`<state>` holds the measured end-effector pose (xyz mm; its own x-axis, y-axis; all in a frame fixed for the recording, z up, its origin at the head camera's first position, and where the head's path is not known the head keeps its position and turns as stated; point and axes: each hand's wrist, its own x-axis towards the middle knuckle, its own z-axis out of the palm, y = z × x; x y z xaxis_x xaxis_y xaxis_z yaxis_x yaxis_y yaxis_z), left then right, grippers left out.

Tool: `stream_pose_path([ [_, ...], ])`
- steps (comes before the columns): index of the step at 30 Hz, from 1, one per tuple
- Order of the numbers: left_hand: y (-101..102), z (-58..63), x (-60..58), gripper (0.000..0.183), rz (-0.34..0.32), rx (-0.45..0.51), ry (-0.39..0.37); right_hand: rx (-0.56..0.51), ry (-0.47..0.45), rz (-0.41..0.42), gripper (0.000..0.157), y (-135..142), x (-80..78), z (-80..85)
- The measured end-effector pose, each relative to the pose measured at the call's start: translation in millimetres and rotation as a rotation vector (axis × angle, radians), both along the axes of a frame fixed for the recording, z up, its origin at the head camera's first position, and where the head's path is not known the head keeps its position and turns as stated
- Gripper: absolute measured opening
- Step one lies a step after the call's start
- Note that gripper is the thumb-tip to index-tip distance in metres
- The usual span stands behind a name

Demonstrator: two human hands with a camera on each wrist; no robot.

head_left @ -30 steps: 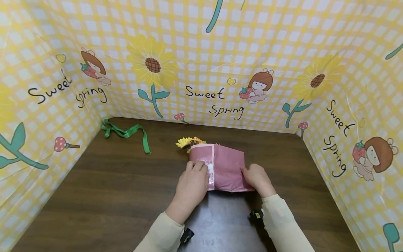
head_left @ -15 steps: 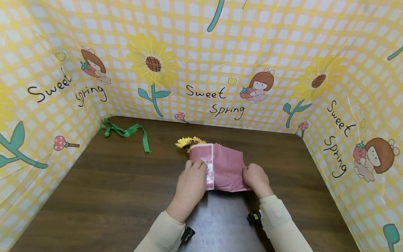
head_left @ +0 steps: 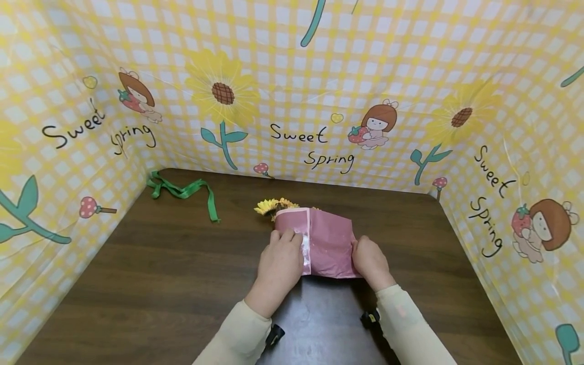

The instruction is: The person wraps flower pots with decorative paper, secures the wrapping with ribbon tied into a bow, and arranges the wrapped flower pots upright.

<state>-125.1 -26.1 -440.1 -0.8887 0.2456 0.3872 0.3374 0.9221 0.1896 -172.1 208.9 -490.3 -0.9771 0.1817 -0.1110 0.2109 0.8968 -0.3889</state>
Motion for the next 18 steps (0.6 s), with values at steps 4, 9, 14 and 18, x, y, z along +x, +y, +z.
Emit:
stream_pose_path([
  [4, 1, 1.0, 0.0, 0.014, 0.008, -0.009, -0.009, -0.037, 0.037, 0.017, 0.035, 1, 0.6, -1.0],
  [9, 2, 2.5, -1.4, 0.015, 0.019, -0.012, -0.025, -0.095, 0.12, 0.038, 0.03, 3, 0.0, -5.6],
  [14, 7, 3.9, -3.1, 0.031, 0.042, 0.004, -0.058, -0.157, 0.178, 0.037, 0.029, 6, -0.4, -8.8],
  [18, 13, 2.4, -4.5, 0.043, 0.057, -0.027, -0.035, -0.191, 0.226, 0.046, 0.028, 5, -0.3, -9.1],
])
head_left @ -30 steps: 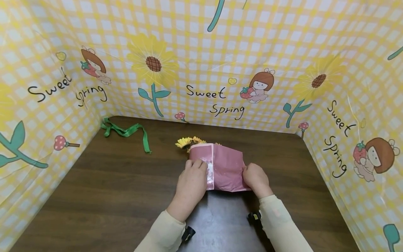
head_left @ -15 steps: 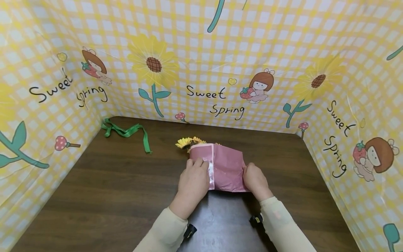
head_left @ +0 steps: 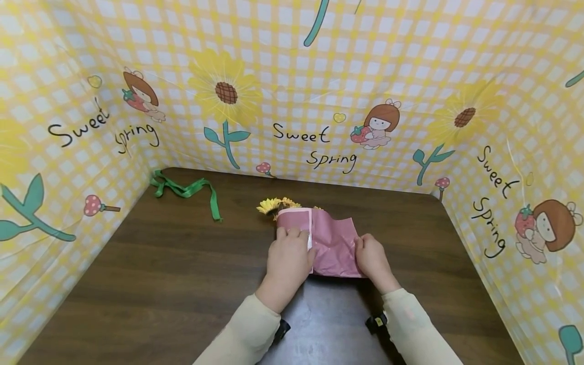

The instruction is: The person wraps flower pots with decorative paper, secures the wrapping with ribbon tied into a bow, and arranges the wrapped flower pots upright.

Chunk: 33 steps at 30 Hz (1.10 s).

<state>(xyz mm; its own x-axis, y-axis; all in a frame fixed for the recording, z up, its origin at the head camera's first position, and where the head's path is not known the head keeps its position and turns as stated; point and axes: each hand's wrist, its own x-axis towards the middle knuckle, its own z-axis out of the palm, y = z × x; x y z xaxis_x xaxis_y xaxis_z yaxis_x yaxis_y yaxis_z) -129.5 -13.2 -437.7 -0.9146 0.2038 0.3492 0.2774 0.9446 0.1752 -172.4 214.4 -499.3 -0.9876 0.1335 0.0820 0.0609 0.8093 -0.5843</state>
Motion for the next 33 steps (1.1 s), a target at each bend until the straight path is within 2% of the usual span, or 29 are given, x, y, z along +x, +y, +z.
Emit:
stream_pose_path([
  [4, 7, -3.3, -1.1, 0.047, 0.027, -0.045, 0.037, -0.023, 0.035, 0.003, 0.028, 1, 1.4, 0.2],
  [9, 15, -5.4, -2.4, 0.047, 0.054, -0.094, 0.021, -0.028, 0.035, 0.001, 0.028, 2, 1.9, 2.5],
  [14, 17, -4.6, -1.5, 0.047, 0.071, -0.115, 0.005, -0.006, -0.051, 0.005, 0.031, 6, -0.7, 2.6],
  [19, 20, -6.1, -2.7, 0.047, 0.095, -0.091, 0.054, 0.038, -0.128, 0.011, 0.035, 9, -3.7, 1.7],
  [23, 26, -11.8, -6.7, 0.046, 0.126, -0.089, 0.078, 0.079, -0.16, 0.012, 0.037, 10, -3.7, 0.1],
  [29, 33, -19.2, -9.4, 0.028, 0.18, -0.132, 0.053, 0.101, -0.188, 0.025, 0.036, 5, -0.2, 1.2],
  [33, 36, -20.2, -9.1, 0.023, 0.186, -0.173, 0.04, 0.096, -0.189, 0.024, 0.034, 4, 1.4, 2.3],
])
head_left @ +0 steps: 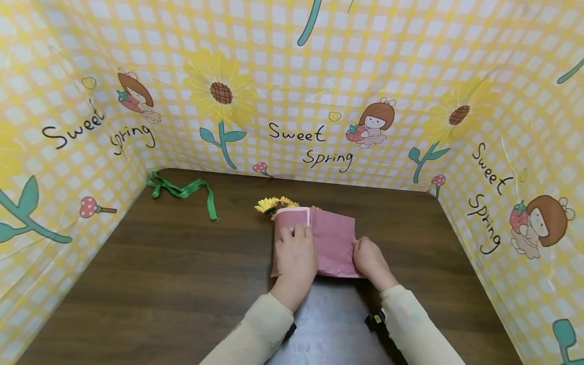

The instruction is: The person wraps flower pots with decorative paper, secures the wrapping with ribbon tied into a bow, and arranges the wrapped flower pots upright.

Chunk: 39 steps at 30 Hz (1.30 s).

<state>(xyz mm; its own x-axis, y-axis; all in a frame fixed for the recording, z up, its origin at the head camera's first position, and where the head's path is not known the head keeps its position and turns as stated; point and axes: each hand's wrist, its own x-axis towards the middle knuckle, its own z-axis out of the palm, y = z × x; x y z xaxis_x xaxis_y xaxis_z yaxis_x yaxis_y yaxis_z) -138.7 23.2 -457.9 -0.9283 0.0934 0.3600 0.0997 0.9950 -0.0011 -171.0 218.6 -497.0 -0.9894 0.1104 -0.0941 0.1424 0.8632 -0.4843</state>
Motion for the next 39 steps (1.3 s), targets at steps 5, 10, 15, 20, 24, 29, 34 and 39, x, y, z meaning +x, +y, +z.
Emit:
stream_pose_path([
  [5, 2, -2.3, -0.2, 0.027, 0.002, -0.041, -0.004, 0.004, 0.004, -0.003, 0.034, 0, -0.5, -0.9],
  [10, 3, -5.6, -1.1, 0.034, 0.018, -0.069, 0.022, -0.008, 0.044, -0.012, 0.034, 1, -2.5, -3.8],
  [15, 5, -8.4, -0.6, 0.024, 0.039, -0.093, 0.037, -0.029, 0.109, -0.025, 0.032, -1, -2.8, -4.8],
  [20, 6, -9.3, 1.0, 0.017, 0.053, -0.102, 0.052, -0.06, 0.164, -0.024, 0.029, -5, -0.9, 2.6],
  [24, 6, -9.9, 1.1, 0.018, 0.049, -0.112, 0.055, -0.086, 0.222, -0.027, 0.028, -7, 0.4, 8.1],
  [29, 7, -10.3, 0.9, 0.023, 0.041, -0.141, 0.053, -0.114, 0.27, -0.02, 0.027, -8, 1.3, 13.7],
  [34, 7, -9.9, 0.5, 0.019, 0.032, -0.154, 0.056, -0.151, 0.301, -0.017, 0.025, -10, 3.1, 17.4],
  [39, 6, -9.8, 1.1, 0.018, 0.016, -0.176, 0.06, -0.17, 0.329, -0.01, 0.023, -12, 4.6, 20.6],
])
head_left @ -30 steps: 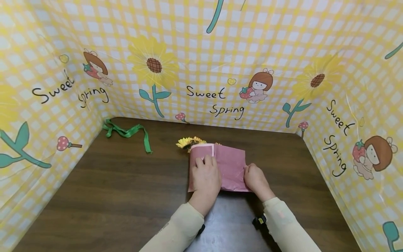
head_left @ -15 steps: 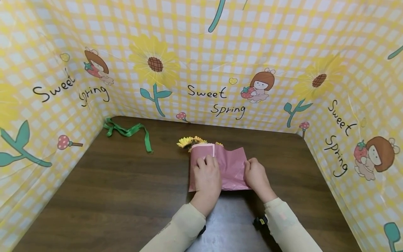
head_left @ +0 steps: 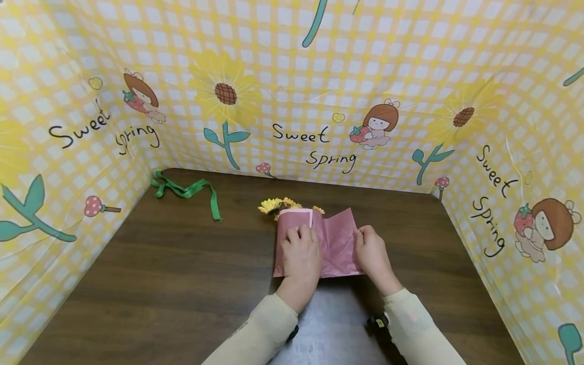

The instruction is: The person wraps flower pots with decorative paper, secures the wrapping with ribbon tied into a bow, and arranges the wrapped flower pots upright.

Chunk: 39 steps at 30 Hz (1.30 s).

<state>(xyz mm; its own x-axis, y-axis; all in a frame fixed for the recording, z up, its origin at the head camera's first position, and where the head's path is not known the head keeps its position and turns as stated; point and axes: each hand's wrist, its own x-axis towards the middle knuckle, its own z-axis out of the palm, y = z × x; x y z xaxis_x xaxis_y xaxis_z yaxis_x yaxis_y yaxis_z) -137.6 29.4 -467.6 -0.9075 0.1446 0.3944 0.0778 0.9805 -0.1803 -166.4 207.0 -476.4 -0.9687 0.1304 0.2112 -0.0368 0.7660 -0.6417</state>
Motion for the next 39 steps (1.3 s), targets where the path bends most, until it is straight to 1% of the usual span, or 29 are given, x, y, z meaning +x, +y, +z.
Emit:
stream_pose_path([
  [1, -1, 0.0, 1.2, 0.021, -0.008, -0.015, -0.006, -0.003, 0.004, 0.002, 0.023, 0, 0.0, 0.2],
  [5, -4, 0.8, 7.6, 0.042, -0.051, -0.082, -0.029, -0.017, 0.016, 0.002, 0.023, 0, -0.9, -0.3],
  [6, -4, 0.8, 8.7, 0.044, -0.057, -0.094, -0.028, -0.018, 0.016, 0.001, 0.023, 0, -1.3, -1.0],
  [8, -5, 0.5, 9.9, 0.045, -0.06, -0.116, -0.034, -0.022, 0.008, -0.005, 0.024, 1, -2.1, -3.2],
  [13, -5, -2.4, 9.0, 0.032, -0.036, -0.137, -0.058, -0.022, -0.044, -0.019, 0.025, 4, -2.6, -10.3],
  [16, -4, -3.2, 7.7, 0.041, -0.017, -0.107, -0.062, -0.021, -0.056, -0.019, 0.025, 3, -2.3, -10.9],
  [17, -4, -3.3, 7.0, 0.046, -0.013, -0.095, -0.059, -0.019, -0.05, -0.02, 0.025, 3, -2.5, -10.0],
  [20, -4, -2.8, 5.1, 0.05, -0.018, -0.063, -0.04, -0.014, -0.013, -0.016, 0.024, 1, -3.6, -4.3],
  [22, -5, -2.4, 4.5, 0.046, -0.031, -0.048, -0.031, -0.007, 0.009, -0.009, 0.023, 0, -4.0, 0.7],
  [26, -5, -0.9, 5.2, 0.049, -0.048, -0.018, -0.026, 0.007, 0.016, 0.009, 0.023, -4, -2.6, 9.4],
  [29, -5, -0.6, 5.4, 0.043, -0.046, -0.01, -0.027, 0.011, 0.018, 0.014, 0.022, -6, -0.6, 13.6],
  [32, -4, -1.5, 5.0, 0.034, -0.03, -0.022, -0.031, 0.011, 0.018, 0.004, 0.022, -7, 0.5, 14.6],
  [34, -2, -3.0, 4.4, 0.03, -0.014, -0.037, -0.038, 0.012, 0.005, -0.005, 0.022, -5, 0.0, 11.7],
  [35, -1, -3.5, 4.3, 0.03, -0.007, -0.043, -0.041, 0.017, -0.01, -0.01, 0.023, -4, -0.6, 9.2],
  [39, 1, -3.2, 3.5, 0.037, 0.009, -0.073, -0.06, 0.054, -0.093, -0.023, 0.027, 4, -2.8, -4.1],
])
